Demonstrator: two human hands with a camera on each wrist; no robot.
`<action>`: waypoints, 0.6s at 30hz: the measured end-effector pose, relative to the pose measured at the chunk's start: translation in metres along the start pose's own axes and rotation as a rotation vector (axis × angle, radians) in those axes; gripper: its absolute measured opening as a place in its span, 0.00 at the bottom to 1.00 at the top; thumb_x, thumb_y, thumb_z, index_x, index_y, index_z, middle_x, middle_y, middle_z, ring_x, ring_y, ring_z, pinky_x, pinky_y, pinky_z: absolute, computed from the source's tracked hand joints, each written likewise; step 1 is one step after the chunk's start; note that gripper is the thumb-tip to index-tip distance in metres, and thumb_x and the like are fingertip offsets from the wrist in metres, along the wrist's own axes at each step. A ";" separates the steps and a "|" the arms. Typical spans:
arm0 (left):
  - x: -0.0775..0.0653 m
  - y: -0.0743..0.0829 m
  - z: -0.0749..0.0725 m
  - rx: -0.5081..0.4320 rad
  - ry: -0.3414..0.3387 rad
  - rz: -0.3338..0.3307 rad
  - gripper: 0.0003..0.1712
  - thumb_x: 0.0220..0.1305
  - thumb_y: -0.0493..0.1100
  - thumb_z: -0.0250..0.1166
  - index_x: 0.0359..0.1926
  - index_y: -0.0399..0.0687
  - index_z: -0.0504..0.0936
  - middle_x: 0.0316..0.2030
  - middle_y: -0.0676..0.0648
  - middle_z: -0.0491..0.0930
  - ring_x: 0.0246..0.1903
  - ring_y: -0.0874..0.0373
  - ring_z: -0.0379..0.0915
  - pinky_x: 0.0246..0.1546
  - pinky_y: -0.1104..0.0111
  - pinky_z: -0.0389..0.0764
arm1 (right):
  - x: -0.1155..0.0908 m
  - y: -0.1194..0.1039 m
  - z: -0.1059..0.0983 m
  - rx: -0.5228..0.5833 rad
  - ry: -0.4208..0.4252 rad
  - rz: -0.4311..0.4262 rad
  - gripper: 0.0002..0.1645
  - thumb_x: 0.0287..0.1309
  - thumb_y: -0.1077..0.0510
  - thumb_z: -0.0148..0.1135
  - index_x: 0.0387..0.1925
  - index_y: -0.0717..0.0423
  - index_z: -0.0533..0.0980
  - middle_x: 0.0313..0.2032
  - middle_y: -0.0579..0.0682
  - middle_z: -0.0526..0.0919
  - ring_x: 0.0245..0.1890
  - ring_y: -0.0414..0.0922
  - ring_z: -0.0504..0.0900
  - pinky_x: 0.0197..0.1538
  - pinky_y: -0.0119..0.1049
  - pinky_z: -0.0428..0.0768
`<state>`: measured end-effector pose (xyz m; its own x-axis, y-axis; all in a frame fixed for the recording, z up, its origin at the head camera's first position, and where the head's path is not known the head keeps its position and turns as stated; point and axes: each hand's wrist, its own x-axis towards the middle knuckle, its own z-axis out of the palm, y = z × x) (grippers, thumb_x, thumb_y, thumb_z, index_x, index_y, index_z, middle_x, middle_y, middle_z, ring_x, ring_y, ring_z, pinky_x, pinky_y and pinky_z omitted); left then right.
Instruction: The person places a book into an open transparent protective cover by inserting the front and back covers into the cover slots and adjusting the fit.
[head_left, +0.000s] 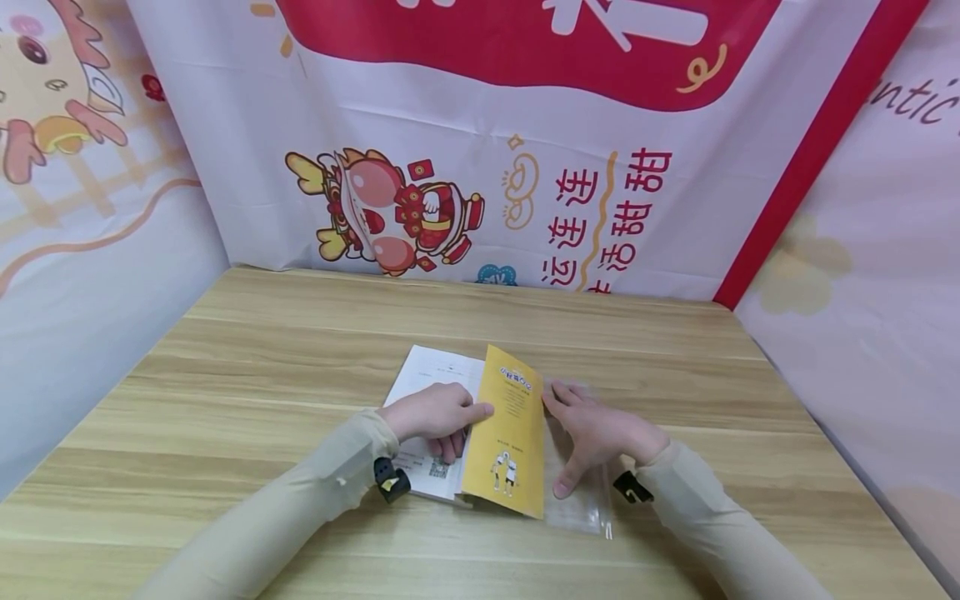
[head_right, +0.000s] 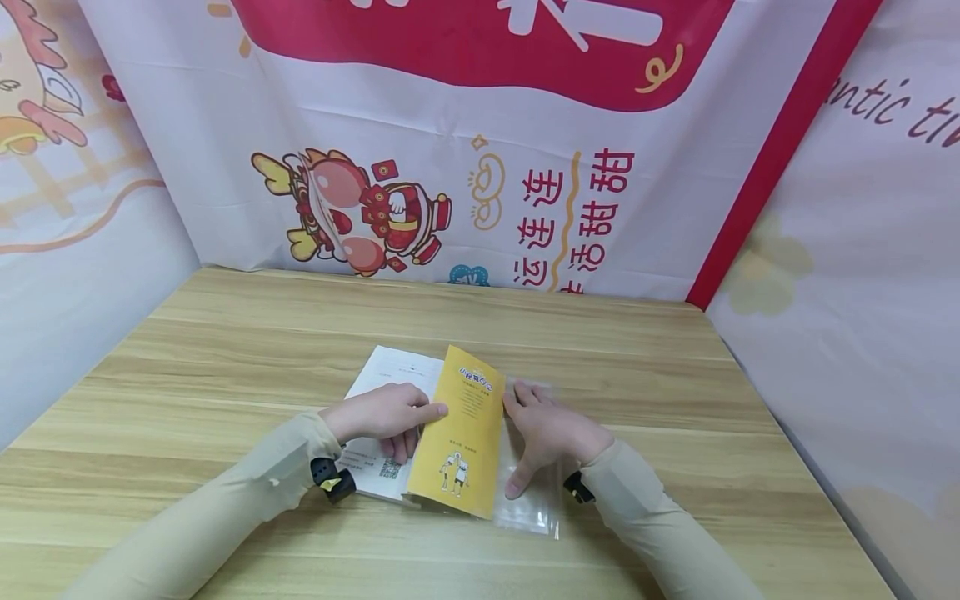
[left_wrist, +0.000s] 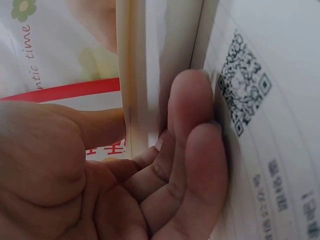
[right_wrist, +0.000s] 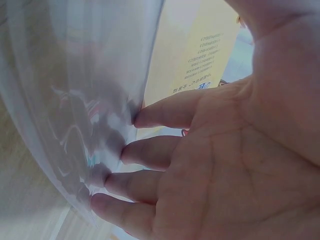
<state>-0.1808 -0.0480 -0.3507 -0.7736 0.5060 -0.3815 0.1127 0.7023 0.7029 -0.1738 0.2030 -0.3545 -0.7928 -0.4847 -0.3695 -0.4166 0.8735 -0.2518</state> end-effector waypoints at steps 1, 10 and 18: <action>0.000 0.000 0.000 0.000 0.000 0.002 0.25 0.74 0.55 0.47 0.28 0.46 0.81 0.19 0.43 0.79 0.15 0.56 0.76 0.19 0.65 0.79 | 0.000 0.000 0.000 0.000 -0.001 0.001 0.83 0.20 0.29 0.76 0.73 0.60 0.44 0.72 0.60 0.37 0.71 0.58 0.37 0.67 0.51 0.48; 0.003 -0.003 0.001 -0.004 0.009 0.013 0.25 0.74 0.55 0.47 0.28 0.46 0.80 0.18 0.43 0.78 0.15 0.56 0.76 0.18 0.65 0.79 | 0.001 0.001 0.001 0.002 -0.002 0.002 0.83 0.20 0.29 0.76 0.73 0.60 0.43 0.72 0.60 0.37 0.71 0.58 0.37 0.67 0.51 0.48; 0.003 -0.003 0.002 -0.002 0.022 0.022 0.25 0.73 0.56 0.48 0.27 0.47 0.80 0.17 0.44 0.78 0.15 0.56 0.76 0.17 0.66 0.79 | 0.001 0.000 0.000 0.002 -0.003 0.001 0.83 0.20 0.30 0.76 0.73 0.60 0.43 0.72 0.60 0.37 0.71 0.58 0.37 0.67 0.52 0.48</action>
<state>-0.1824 -0.0480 -0.3552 -0.7844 0.5100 -0.3529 0.1284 0.6902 0.7121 -0.1742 0.2031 -0.3550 -0.7921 -0.4835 -0.3725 -0.4145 0.8741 -0.2532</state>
